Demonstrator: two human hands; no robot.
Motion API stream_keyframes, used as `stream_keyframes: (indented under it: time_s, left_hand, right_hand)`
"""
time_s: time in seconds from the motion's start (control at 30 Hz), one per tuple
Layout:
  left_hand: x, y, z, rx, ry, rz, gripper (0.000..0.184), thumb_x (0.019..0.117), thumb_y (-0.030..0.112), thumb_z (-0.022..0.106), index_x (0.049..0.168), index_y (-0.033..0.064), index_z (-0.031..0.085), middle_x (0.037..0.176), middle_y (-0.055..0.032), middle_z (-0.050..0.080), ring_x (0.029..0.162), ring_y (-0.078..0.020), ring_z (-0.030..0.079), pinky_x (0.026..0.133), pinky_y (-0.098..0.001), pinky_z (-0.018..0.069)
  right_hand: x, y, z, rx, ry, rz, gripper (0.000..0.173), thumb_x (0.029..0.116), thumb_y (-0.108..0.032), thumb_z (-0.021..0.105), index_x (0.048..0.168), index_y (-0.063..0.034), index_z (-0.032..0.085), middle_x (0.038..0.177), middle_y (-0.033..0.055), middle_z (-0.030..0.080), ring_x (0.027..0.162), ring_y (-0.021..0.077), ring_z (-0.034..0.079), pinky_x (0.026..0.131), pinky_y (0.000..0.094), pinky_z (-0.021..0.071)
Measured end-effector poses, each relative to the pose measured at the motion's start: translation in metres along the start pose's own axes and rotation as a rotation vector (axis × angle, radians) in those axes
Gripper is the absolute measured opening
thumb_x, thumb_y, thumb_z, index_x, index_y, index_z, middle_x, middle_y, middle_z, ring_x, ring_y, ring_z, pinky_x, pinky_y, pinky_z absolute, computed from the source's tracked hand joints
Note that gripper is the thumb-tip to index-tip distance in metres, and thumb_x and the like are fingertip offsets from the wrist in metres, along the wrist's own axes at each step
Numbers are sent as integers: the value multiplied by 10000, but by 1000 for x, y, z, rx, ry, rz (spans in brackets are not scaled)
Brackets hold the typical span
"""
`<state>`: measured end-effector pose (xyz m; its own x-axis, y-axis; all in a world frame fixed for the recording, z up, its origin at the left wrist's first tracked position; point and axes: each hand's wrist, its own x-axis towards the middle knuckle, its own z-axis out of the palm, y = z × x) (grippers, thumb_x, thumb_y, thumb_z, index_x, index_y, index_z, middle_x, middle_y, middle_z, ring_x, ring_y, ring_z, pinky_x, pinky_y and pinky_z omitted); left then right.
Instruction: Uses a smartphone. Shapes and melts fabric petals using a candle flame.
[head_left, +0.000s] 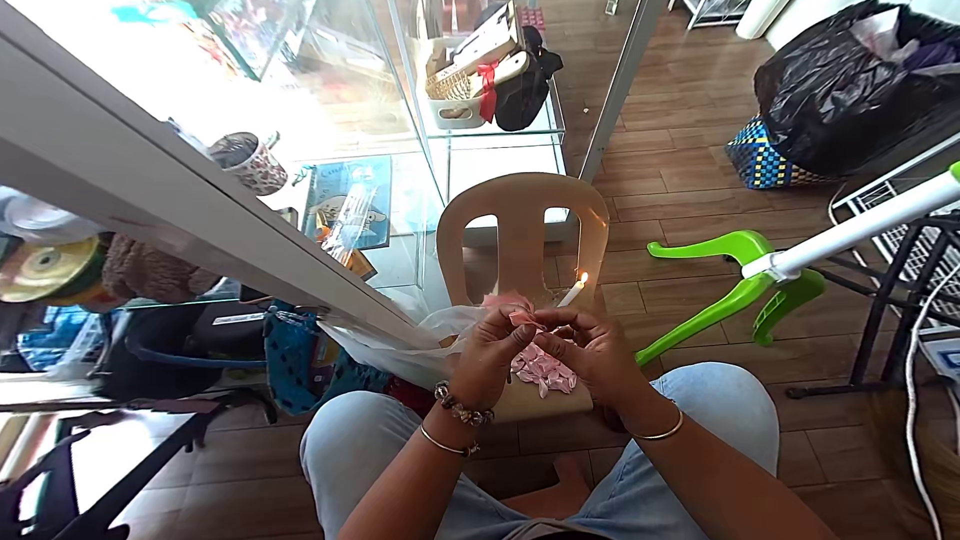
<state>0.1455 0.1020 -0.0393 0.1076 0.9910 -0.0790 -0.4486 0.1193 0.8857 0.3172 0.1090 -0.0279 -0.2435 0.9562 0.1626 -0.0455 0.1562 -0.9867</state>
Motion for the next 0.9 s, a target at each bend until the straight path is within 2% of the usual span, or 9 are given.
stream_keyframes:
  time_s: [0.13, 0.17, 0.23, 0.3, 0.4, 0.53, 0.8, 0.9]
  left_hand:
    - [-2, 4, 5, 83, 33, -25, 170, 921, -69, 647, 972, 85, 698, 942, 2, 706, 859, -69, 663, 814, -252, 567]
    - [-2, 7, 6, 130, 28, -35, 177, 914, -77, 654, 1006, 70, 690, 940, 2, 710, 848, -64, 666, 812, -247, 570]
    - [-2, 14, 4, 188, -25, -73, 267, 912, -61, 667, 1154, 50, 653, 980, -7, 723, 875, -66, 682, 838, -244, 572]
    - [-3, 17, 1, 206, -51, -97, 327, 922, -10, 676, 1238, 52, 617, 1016, -12, 720, 912, -74, 686, 849, -243, 571]
    - [-4, 20, 0, 219, -2, -88, 209, 956, 44, 663, 1164, 67, 669, 1006, -20, 730, 916, -87, 690, 803, -239, 568]
    - [-4, 23, 1, 234, 44, -95, 127, 957, 2, 652, 1071, 45, 691, 955, -41, 732, 869, -93, 688, 773, -245, 568]
    - [-3, 24, 2, 240, 59, -135, 198, 941, -24, 669, 1130, 34, 660, 939, -24, 733, 840, -72, 687, 762, -221, 564]
    - [-3, 25, 2, 244, 65, -141, 193, 936, -35, 668, 1116, 35, 659, 917, -26, 730, 821, -71, 685, 750, -218, 561]
  right_hand:
    - [-1, 3, 2, -22, 85, -70, 127, 925, -90, 735, 1025, -15, 758, 967, 28, 752, 853, 54, 700, 805, 210, 592]
    - [0, 3, 1, -29, 91, -82, 115, 929, -87, 729, 1017, -17, 754, 957, 25, 751, 841, 51, 698, 799, 208, 591]
    - [1, 4, -2, -111, 92, -133, 112, 942, -108, 715, 1016, -29, 744, 951, 16, 733, 852, 44, 680, 807, 211, 579]
    - [1, 5, -5, -252, 93, -214, 132, 965, -146, 690, 1028, -39, 737, 978, 18, 720, 927, 56, 669, 869, 237, 565]
    - [2, 9, -7, -461, 115, -355, 171, 985, -193, 674, 1035, -48, 749, 1007, 30, 729, 1001, 114, 648, 932, 303, 519]
    - [3, 14, -7, -603, 119, -455, 164, 995, -201, 666, 1020, -70, 762, 1016, 19, 736, 1017, 144, 650, 944, 336, 510]
    - [4, 16, -5, -625, 107, -494, 162, 993, -206, 672, 1021, -78, 768, 1023, 16, 740, 1028, 150, 653, 948, 348, 512]
    - [4, 16, -5, -631, 100, -503, 165, 992, -206, 673, 1021, -76, 771, 1017, 21, 741, 1017, 153, 653, 936, 344, 512]
